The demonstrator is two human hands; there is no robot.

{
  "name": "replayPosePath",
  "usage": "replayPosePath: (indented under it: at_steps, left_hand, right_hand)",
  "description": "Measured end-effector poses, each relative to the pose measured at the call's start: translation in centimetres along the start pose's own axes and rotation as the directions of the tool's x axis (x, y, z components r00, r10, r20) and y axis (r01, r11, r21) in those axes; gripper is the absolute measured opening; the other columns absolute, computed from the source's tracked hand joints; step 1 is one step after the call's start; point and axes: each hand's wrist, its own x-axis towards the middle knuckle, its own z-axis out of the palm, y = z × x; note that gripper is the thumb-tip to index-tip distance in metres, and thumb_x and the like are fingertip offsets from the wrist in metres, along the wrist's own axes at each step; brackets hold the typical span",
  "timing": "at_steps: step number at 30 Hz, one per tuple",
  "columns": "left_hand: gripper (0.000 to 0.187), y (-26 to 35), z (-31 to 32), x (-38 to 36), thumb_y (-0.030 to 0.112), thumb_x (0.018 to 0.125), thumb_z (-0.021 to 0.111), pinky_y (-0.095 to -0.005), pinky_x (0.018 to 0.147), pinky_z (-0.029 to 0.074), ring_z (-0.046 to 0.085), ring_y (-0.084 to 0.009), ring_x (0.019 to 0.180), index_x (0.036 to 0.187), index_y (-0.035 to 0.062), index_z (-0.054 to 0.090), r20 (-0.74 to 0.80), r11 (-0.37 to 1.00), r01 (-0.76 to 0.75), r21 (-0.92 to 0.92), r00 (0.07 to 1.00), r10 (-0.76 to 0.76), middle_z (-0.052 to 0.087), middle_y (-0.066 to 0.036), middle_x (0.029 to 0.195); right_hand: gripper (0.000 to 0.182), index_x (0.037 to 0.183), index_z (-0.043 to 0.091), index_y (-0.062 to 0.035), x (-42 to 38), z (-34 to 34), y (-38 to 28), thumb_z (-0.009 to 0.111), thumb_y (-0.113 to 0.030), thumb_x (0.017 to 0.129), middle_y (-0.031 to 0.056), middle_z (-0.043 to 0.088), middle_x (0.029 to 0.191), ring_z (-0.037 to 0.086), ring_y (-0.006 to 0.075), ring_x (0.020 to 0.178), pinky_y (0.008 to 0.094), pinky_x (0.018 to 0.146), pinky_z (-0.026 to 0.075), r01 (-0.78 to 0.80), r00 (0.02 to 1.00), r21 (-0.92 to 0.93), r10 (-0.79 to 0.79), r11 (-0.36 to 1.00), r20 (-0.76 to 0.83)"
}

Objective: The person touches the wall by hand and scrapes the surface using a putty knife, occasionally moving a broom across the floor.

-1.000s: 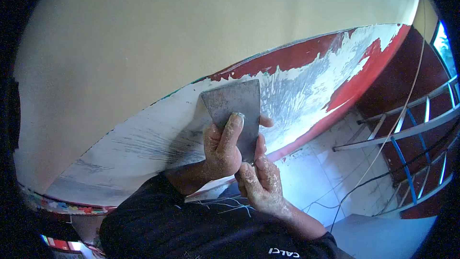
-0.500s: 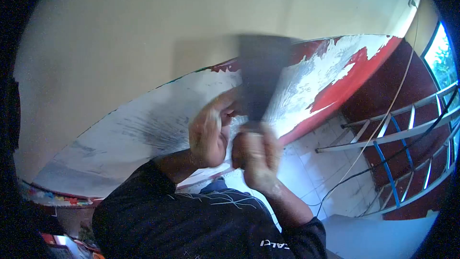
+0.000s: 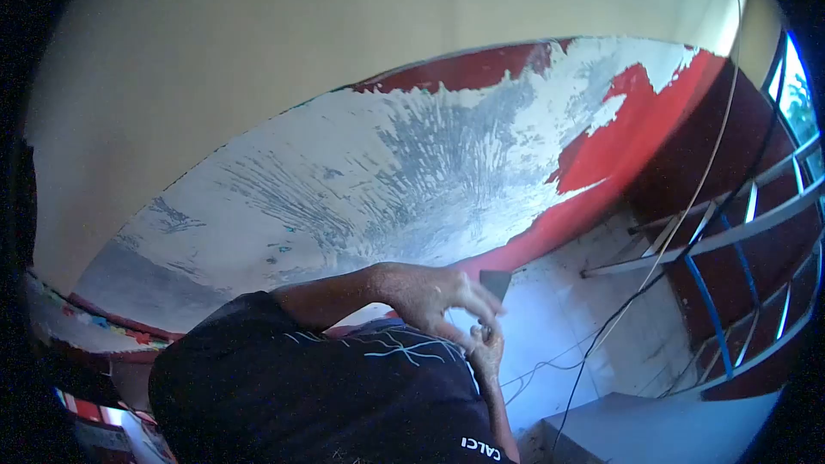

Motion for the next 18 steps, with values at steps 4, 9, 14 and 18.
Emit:
replayPosePath:
  at_steps: [4,9,14,18]
  left_hand:
    - [0.047,-2.6,1.9,0.2,0.033,0.081,0.067,-0.0409,0.094,0.045,0.056,-0.0352,0.110,0.113,0.0001,0.060,-0.186,0.924,0.236,0.301,0.965,-0.186,0.056,-0.020,0.121]
    - [0.048,-4.8,3.5,-1.3,0.042,0.085,0.062,-0.0432,0.087,0.047,0.060,-0.0371,0.098,0.112,0.0016,0.059,-0.144,0.857,0.424,0.291,0.906,-0.399,0.062,-0.022,0.099]
    - [0.049,-4.3,2.1,-0.5,0.044,0.089,0.059,-0.0351,0.082,0.050,0.064,-0.0245,0.095,0.112,0.0004,0.058,-0.556,0.952,0.209,-0.223,0.775,-0.300,0.065,-0.018,0.102]
    - [0.038,0.0,-1.0,-0.1,0.035,0.098,0.046,-0.0319,0.075,0.054,0.065,-0.0184,0.090,0.117,0.0024,0.054,-0.738,0.751,-0.326,-0.575,0.603,-0.303,0.065,-0.012,0.106]
  right_hand:
    - [0.027,0.113,0.046,-0.0017,-0.7,1.2,10.0,0.056,-0.010,0.089,0.0030,0.053,0.067,0.049,0.0093,0.055,0.0263,0.047,0.039,-0.109,0.994,0.177,0.102,0.978,0.048]
    - [0.027,0.118,0.037,-0.0073,-0.5,-1.9,-0.4,0.047,-0.016,0.094,0.0053,0.052,0.065,0.050,0.0128,0.047,0.0256,0.039,0.041,-0.168,0.985,0.566,0.153,0.807,0.075]
    - [0.029,0.122,0.030,-0.0096,-0.7,-2.6,-11.0,0.039,-0.023,0.098,0.0098,0.054,0.071,0.049,0.0137,0.041,0.0250,0.034,0.040,0.051,0.971,0.599,-0.181,0.799,0.158]
    - [0.035,0.126,0.033,-0.0065,-0.3,0.4,-20.1,0.034,-0.029,0.099,0.0095,0.051,0.060,0.041,0.0126,0.036,0.0241,0.033,0.034,0.052,0.885,0.598,-0.315,0.799,0.343]
